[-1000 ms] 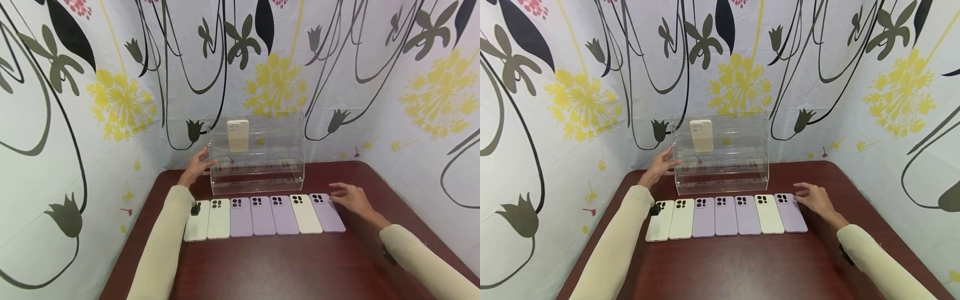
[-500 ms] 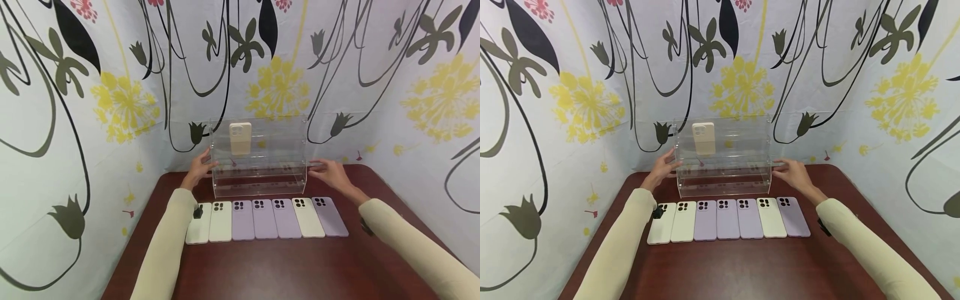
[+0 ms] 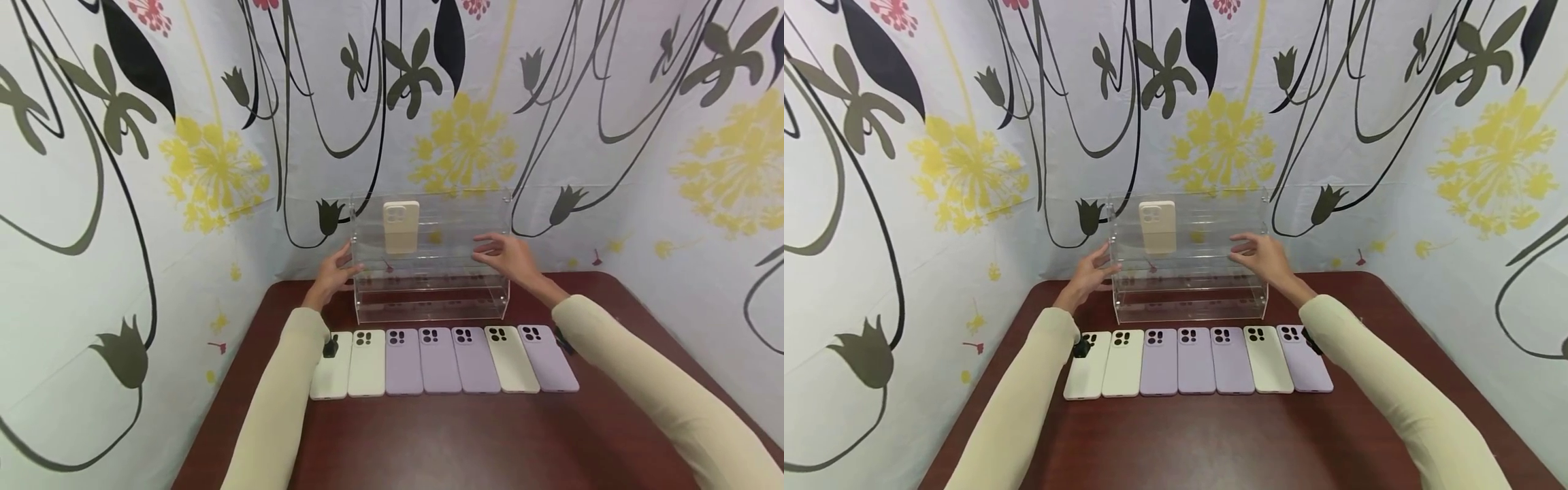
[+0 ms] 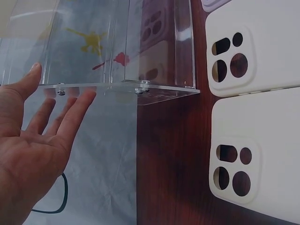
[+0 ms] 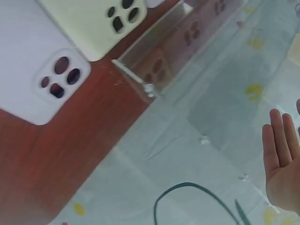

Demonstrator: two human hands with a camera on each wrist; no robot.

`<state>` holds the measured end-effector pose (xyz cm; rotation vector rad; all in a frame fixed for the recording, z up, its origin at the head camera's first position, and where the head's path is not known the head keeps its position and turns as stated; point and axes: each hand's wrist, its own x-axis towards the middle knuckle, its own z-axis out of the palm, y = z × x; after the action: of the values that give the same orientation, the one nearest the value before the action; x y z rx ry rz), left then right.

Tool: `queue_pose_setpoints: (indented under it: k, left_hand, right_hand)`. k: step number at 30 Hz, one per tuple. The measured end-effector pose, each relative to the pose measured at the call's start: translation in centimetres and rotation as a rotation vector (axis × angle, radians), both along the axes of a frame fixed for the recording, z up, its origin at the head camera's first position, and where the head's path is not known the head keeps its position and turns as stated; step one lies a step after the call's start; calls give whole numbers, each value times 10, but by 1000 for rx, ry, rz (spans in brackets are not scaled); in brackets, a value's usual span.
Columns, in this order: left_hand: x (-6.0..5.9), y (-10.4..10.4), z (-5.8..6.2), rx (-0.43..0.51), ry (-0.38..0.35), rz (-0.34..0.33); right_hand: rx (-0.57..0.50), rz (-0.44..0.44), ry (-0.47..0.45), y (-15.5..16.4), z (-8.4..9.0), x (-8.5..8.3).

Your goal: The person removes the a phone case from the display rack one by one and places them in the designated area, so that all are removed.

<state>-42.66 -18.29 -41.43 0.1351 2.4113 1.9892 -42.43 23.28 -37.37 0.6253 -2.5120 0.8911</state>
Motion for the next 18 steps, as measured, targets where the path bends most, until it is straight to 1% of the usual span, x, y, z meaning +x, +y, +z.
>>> queue_pose_setpoints:
  k: [4,11,15,18]
  left_hand:
    - [1,2,1,18,0,0]
    - [2,3,2,22,19,1]
    - [3,1,2,35,16,6]
    - [3,-1,0,45,5,4]
  right_hand:
    - [-21,6,-3,-13,10,-6]
    - [-76,22,-7,-41,26,-17]
    - [-128,38,-1,-59,33,-23]
    - [-182,51,-21,-72,36,-26]
